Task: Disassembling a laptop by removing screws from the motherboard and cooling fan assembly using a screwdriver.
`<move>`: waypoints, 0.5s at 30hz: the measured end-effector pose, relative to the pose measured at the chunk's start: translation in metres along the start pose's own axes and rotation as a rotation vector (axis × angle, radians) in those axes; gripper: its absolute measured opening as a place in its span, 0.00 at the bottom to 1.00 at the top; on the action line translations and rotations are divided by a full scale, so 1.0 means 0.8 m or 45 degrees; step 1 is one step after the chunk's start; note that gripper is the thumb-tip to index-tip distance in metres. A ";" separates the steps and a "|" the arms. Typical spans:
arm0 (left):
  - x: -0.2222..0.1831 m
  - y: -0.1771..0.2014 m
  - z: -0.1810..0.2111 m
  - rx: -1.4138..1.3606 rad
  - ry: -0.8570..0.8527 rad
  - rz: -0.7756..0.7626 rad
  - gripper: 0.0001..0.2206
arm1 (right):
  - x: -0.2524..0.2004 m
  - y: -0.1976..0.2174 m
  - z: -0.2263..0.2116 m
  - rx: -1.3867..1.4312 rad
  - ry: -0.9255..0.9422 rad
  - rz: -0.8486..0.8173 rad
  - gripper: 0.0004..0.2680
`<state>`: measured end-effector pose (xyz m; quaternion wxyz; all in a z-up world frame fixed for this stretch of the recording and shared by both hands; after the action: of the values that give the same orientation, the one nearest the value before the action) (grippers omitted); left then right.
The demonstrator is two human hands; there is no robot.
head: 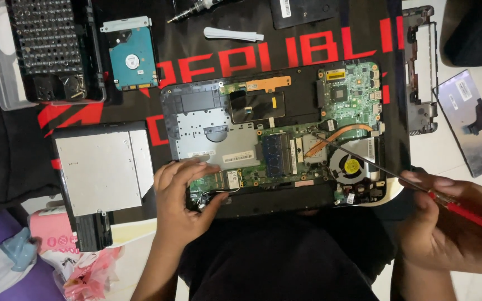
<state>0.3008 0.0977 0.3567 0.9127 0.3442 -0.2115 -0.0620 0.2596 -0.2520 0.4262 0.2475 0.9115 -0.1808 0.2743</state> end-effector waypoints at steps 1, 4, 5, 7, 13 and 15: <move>0.000 0.000 0.000 -0.006 -0.004 -0.001 0.27 | 0.000 -0.001 0.000 -0.010 -0.009 -0.044 0.25; 0.001 0.001 0.000 -0.004 0.012 0.003 0.25 | 0.008 -0.007 -0.006 -0.044 -0.013 -0.039 0.23; 0.001 0.001 0.001 -0.005 0.013 0.004 0.25 | 0.008 -0.006 -0.006 -0.044 -0.013 -0.040 0.23; 0.002 0.002 0.001 -0.009 0.025 -0.005 0.24 | 0.009 -0.005 -0.005 -0.036 -0.026 -0.081 0.25; 0.003 0.003 0.004 -0.024 0.003 0.009 0.24 | 0.016 -0.004 0.000 -0.109 0.089 -0.065 0.22; 0.002 0.002 0.002 -0.019 0.003 0.010 0.25 | 0.024 -0.011 -0.017 -0.124 0.115 -0.118 0.22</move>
<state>0.3013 0.0978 0.3588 0.9156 0.3368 -0.2115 -0.0597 0.2733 -0.2414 0.4442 0.3121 0.8924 -0.1400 0.2943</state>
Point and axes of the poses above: each hand's wrist, its own x-axis towards the middle knuckle, its own y-axis out of the back of the hand, z = x × y, the point moved 7 cm from there along x, towards the middle knuckle, and after that the axes turned 8 degrees about -y, right-handed, at the moved point
